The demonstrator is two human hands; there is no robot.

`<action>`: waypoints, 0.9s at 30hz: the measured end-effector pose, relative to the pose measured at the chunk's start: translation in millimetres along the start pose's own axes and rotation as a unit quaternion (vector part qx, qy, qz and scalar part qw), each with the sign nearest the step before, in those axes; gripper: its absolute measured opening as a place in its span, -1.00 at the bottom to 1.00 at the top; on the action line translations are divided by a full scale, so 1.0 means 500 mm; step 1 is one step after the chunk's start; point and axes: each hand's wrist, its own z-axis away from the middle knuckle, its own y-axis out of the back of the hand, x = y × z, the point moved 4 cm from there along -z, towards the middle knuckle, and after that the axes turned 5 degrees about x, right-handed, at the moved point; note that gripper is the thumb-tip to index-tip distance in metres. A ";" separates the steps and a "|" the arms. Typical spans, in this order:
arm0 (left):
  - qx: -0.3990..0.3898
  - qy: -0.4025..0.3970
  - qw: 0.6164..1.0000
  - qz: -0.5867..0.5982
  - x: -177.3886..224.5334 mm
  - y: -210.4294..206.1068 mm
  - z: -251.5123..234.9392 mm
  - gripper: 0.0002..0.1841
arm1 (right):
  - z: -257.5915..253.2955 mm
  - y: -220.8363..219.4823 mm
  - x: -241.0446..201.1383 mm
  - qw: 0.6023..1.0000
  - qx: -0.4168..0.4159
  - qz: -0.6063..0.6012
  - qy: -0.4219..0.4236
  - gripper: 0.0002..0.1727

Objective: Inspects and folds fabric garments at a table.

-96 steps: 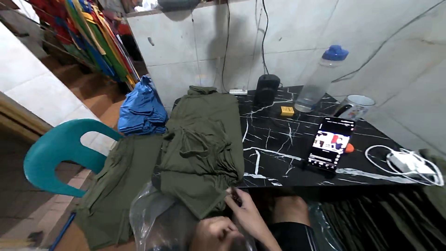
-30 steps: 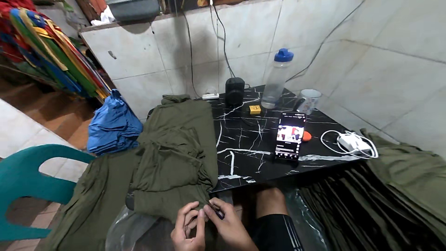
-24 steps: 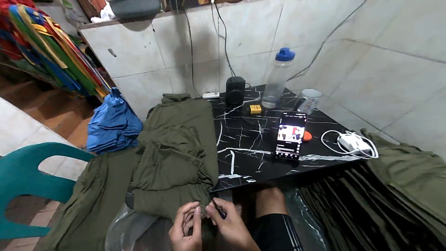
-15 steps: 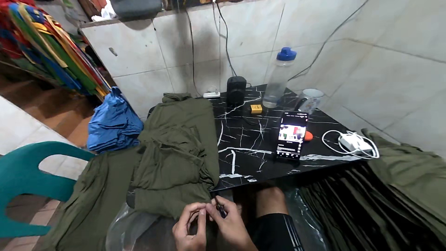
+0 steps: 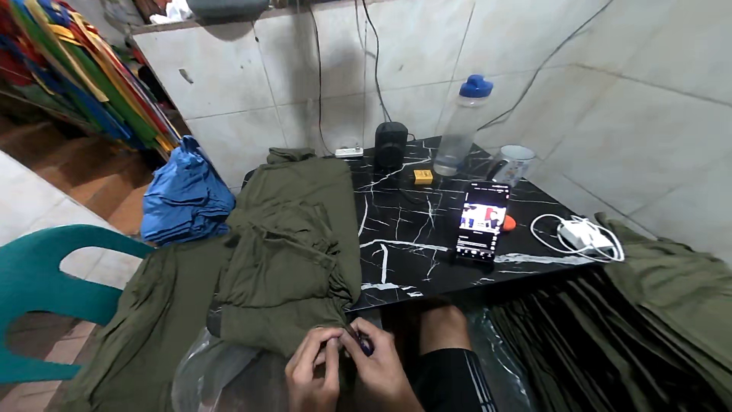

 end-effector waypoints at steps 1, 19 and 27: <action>-0.018 -0.012 1.000 -0.010 0.001 -0.002 -0.001 -0.84 | -0.003 0.004 0.002 1.000 -0.004 -0.021 -0.011 -0.75; 0.029 -0.015 0.999 -0.023 -0.036 0.024 -0.003 -0.91 | -0.007 0.026 -0.015 0.998 -0.044 0.011 0.053 -0.63; 0.048 0.083 0.989 0.112 -0.055 0.032 -0.009 -0.98 | -0.008 0.039 -0.014 0.977 -0.075 0.161 0.118 -0.51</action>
